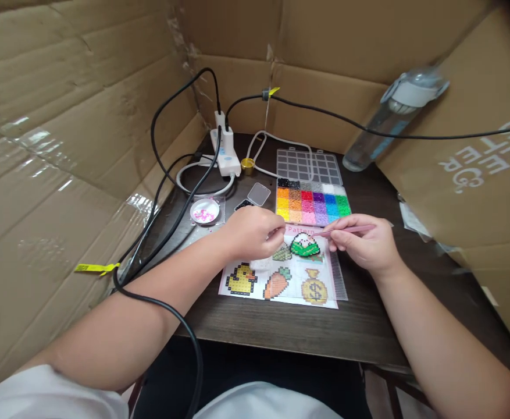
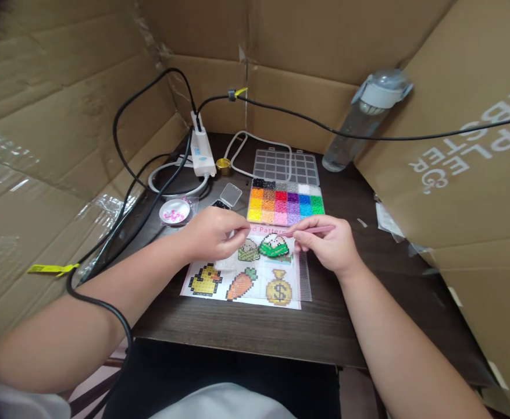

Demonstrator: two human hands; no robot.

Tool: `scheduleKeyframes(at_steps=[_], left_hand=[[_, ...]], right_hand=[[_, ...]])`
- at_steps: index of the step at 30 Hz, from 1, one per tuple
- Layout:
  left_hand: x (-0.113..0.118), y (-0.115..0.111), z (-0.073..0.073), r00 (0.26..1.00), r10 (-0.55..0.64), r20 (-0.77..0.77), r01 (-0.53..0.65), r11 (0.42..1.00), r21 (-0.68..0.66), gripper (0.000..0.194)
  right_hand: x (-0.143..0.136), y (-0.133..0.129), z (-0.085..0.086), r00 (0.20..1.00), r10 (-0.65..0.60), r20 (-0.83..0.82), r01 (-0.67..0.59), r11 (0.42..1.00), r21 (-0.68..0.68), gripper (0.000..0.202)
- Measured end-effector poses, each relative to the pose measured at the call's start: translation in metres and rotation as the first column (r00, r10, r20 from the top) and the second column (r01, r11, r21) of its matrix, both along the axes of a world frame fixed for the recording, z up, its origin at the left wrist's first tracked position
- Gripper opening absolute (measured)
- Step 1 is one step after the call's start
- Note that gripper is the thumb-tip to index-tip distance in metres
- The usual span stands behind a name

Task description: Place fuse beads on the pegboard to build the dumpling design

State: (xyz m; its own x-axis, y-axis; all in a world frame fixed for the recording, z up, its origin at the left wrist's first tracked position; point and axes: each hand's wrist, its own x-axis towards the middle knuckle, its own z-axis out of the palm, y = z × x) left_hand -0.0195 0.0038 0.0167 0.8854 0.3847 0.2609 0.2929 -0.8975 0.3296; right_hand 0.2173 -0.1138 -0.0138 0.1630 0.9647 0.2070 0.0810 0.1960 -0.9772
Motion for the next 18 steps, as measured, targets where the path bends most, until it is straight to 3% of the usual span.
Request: scheduleKeyframes(at_steps=[6,18], left_hand=[[-0.001,0.001,0.000,1.000,-0.015,0.019,0.014,1.000,0.018,0.026],[-0.001,0.001,0.001,1.000,-0.008,-0.013,0.008,1.000,0.014,0.026]], right_hand=[[0.031,0.012,-0.012,0.999,0.045,0.007,-0.044,0.996,-0.074,0.008],[0.031,0.016,-0.015,0.995,0.081,0.052,-0.073,0.987,-0.141,0.010]])
